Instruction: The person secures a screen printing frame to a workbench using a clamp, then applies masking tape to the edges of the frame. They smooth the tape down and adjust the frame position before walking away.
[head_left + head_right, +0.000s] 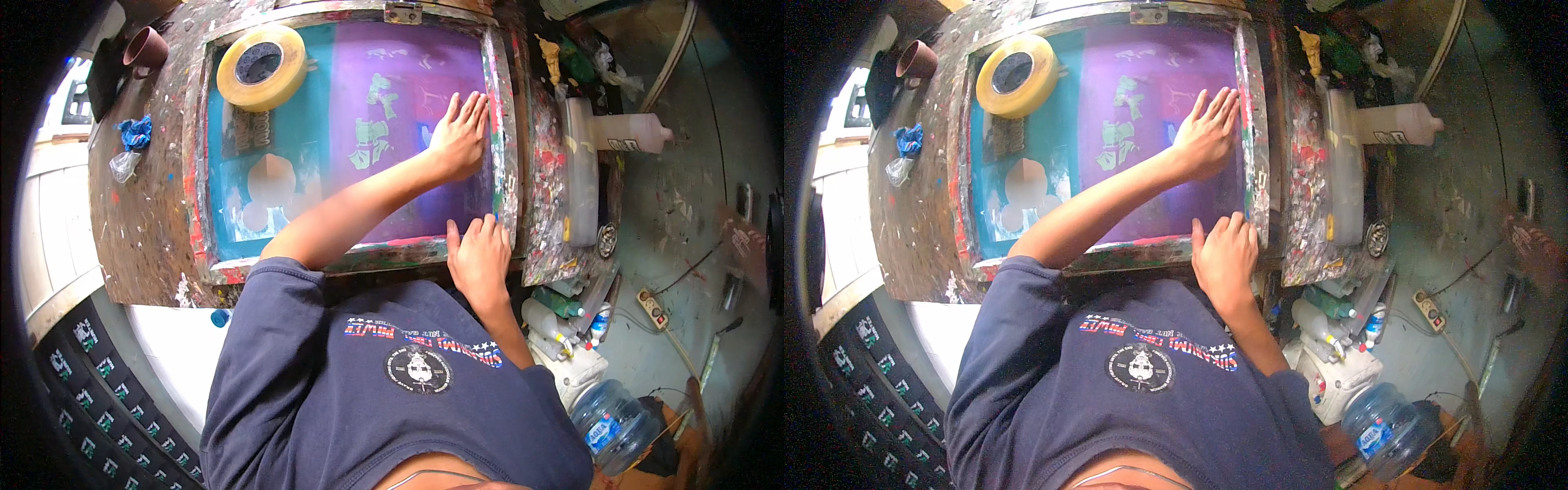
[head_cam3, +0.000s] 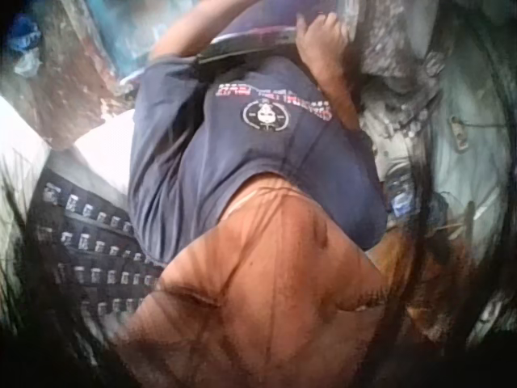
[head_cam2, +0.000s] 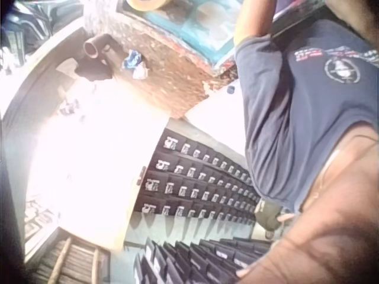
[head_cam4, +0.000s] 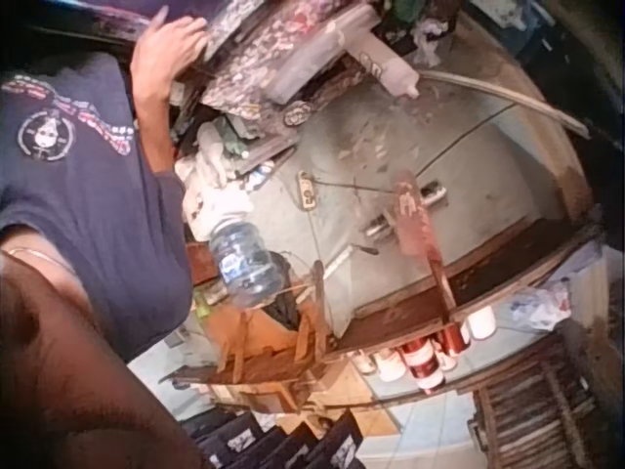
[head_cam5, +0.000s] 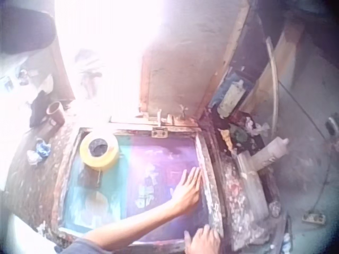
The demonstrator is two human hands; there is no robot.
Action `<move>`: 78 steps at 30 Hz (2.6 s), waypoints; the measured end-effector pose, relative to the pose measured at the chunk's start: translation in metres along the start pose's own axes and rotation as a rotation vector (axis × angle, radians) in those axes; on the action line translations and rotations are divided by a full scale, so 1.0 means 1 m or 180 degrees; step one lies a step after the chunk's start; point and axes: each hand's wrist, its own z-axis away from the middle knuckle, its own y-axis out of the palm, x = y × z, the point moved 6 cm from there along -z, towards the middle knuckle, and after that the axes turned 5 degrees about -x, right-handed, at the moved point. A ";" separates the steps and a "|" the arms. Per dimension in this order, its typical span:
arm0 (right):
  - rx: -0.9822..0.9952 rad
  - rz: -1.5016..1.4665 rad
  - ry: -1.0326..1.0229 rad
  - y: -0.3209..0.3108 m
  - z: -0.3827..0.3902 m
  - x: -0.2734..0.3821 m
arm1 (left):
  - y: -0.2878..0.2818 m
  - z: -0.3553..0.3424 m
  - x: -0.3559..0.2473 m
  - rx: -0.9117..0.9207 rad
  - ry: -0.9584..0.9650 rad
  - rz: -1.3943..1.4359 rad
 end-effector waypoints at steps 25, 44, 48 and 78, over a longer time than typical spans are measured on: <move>0.0236 0.0365 -0.3187 -0.045 -0.151 -0.018 | -0.019 -0.071 0.084 -0.1359 -0.0856 -0.0979; -0.0540 -0.1885 -0.2679 -0.045 -0.294 0.168 | -0.180 0.115 0.229 -0.0847 -0.1432 -0.0823; 0.0173 -0.2642 -0.2201 -0.027 -0.301 0.179 | -0.187 0.116 0.236 -0.0343 -0.0988 -0.1012; -0.1190 -0.4971 -0.2405 -0.177 0.035 -0.165 | -0.445 0.133 -0.078 0.0596 0.0408 -0.0845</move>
